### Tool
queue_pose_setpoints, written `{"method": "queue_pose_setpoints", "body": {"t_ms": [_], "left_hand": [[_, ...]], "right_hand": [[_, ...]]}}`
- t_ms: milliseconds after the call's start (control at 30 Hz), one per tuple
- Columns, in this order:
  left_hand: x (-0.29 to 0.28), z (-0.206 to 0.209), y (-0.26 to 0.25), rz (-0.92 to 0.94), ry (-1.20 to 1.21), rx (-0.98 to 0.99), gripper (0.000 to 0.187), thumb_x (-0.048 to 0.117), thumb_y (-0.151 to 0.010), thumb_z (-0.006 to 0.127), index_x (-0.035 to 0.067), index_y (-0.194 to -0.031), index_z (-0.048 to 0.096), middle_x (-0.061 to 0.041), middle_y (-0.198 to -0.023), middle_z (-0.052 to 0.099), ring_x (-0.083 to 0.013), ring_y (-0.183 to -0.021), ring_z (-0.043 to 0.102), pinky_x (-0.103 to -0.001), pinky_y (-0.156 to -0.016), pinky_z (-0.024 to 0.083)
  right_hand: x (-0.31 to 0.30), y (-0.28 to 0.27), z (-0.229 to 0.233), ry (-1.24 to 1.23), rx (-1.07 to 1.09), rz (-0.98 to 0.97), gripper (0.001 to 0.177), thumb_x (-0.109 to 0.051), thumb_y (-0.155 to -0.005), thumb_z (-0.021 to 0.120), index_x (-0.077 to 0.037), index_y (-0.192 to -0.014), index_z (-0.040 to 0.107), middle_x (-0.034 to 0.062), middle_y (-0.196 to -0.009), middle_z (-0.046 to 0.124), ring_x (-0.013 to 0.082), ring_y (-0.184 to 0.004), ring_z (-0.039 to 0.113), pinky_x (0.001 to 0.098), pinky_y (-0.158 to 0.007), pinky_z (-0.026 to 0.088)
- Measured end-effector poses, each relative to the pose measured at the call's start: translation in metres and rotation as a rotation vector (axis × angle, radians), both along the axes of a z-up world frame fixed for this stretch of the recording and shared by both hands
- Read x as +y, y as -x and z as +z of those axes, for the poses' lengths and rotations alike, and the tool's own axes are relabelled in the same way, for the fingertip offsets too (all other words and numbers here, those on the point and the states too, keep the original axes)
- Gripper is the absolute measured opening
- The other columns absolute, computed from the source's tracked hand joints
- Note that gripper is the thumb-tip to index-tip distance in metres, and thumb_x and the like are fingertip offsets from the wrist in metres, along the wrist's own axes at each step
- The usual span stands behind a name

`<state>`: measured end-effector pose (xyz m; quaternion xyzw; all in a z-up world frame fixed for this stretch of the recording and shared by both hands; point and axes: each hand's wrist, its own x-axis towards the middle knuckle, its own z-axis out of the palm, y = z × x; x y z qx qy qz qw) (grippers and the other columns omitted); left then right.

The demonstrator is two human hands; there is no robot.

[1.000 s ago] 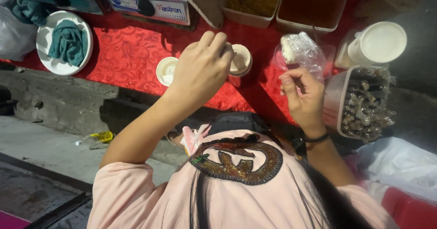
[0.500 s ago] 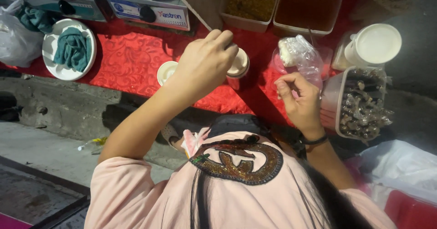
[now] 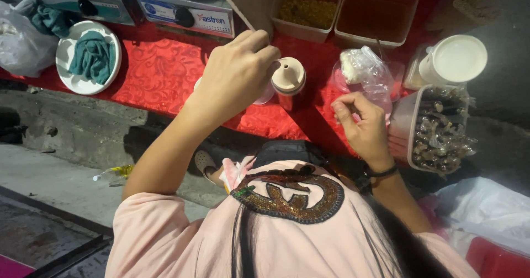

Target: The person prepares small plastic pouches of dark sauce at a street food stall. They place portions of sauce into the bags, add small dark round items from a container using a small scoop, and then tie each bag closed with a knot or by using a thin tie.

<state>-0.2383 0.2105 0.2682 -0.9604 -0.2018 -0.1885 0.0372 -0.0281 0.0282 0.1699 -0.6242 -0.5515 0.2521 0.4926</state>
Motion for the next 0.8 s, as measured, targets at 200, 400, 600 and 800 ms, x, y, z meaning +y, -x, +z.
{"method": "queue_pose_setpoints", "body": {"t_ms": [200, 400, 600, 800], "left_hand": [[0.003, -0.014, -0.004, 0.04, -0.081, 0.05, 0.025, 0.014, -0.092, 0.07, 0.013, -0.072, 0.055, -0.002, -0.084, 0.052, -0.0239, -0.078, 0.055, -0.038, -0.04, 0.039], [0.003, -0.022, -0.011, -0.015, -0.093, 0.096, 0.016, -0.003, -0.073, 0.068, 0.011, -0.069, 0.059, -0.005, -0.083, 0.054, -0.0264, -0.077, 0.055, -0.037, -0.046, 0.044], [0.01, -0.041, -0.015, -0.044, -0.215, 0.009, 0.005, 0.02, -0.081, 0.07, 0.017, -0.079, 0.067, 0.001, -0.081, 0.054, -0.0179, -0.08, 0.059, -0.027, -0.054, 0.05], [0.015, -0.041, -0.021, -0.074, -0.133, 0.129, 0.009, 0.018, -0.074, 0.073, 0.018, -0.081, 0.067, 0.002, -0.084, 0.055, -0.0188, -0.082, 0.061, -0.029, -0.054, 0.052]], "right_hand": [[-0.002, 0.001, 0.0, -0.005, -0.026, 0.015, 0.012, -0.007, -0.106, 0.059, -0.003, -0.097, 0.066, 0.0064, -0.085, 0.067, 0.0155, -0.075, 0.061, 0.0283, -0.073, 0.05], [-0.005, 0.0, -0.002, 0.003, -0.024, 0.004, 0.014, -0.009, -0.106, 0.059, -0.003, -0.096, 0.067, 0.0054, -0.085, 0.067, 0.0149, -0.076, 0.061, 0.0283, -0.074, 0.049], [-0.002, -0.003, -0.01, 0.011, 0.006, -0.047, 0.01, -0.009, -0.104, 0.065, -0.004, -0.101, 0.073, 0.0098, -0.072, 0.07, 0.0217, -0.067, 0.07, 0.0393, -0.071, 0.057], [0.004, 0.002, -0.042, 0.049, 0.038, -0.039, 0.009, -0.016, -0.101, 0.066, -0.012, -0.098, 0.074, 0.0054, -0.073, 0.073, 0.0178, -0.07, 0.073, 0.0356, -0.072, 0.059]]}}
